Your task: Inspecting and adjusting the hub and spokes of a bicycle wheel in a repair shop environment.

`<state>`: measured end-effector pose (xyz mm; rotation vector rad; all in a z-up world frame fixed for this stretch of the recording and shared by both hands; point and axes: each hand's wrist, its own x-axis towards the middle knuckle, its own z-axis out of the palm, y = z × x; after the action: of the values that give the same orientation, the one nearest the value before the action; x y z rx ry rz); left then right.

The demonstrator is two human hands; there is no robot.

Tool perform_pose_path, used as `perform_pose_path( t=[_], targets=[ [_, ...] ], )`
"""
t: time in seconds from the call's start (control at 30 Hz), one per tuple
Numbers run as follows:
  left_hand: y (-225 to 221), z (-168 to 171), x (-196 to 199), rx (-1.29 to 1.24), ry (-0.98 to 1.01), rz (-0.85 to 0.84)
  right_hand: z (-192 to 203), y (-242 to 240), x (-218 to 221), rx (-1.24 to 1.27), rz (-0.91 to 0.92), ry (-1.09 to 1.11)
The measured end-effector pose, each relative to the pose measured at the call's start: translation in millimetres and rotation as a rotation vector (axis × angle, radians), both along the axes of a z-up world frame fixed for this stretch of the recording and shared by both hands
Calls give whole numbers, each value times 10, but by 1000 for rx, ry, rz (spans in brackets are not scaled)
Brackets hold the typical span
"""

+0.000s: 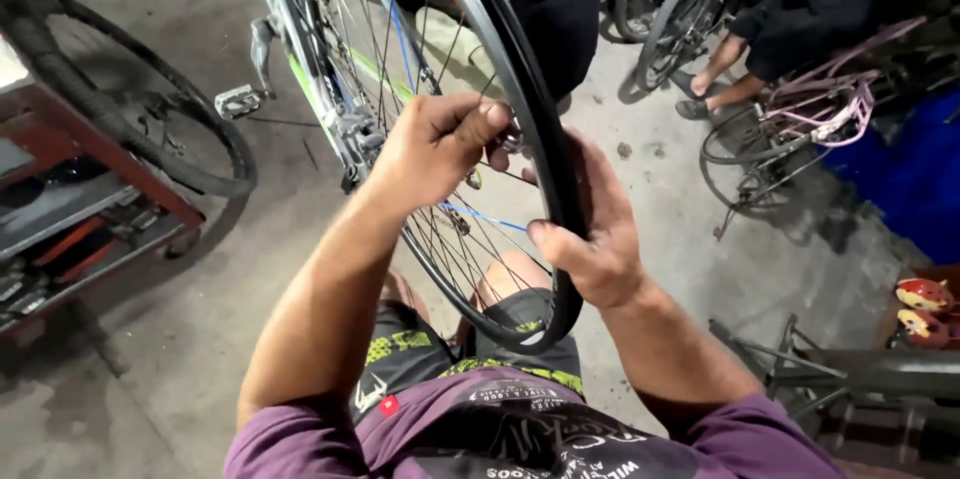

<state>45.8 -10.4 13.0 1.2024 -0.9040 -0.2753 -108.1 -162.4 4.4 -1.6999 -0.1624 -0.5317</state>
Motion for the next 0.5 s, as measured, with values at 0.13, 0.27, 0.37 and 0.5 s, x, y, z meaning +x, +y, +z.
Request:
perform_pose_path(
  t=[0.13, 0.27, 0.37, 0.5],
  targets=[
    [-64, -179, -5, 35, -42, 79, 29, 94, 19, 36, -10, -22],
    [-93, -404, -59, -292, -77, 150, -77, 67, 12, 80, 69, 2],
    [-34, -448, -187, -376, -201, 231, -9, 71, -27, 103, 148, 44],
    [-43, -503, -290, -426, -244, 463, 104, 22, -49, 168, 271, 128]
  ],
)
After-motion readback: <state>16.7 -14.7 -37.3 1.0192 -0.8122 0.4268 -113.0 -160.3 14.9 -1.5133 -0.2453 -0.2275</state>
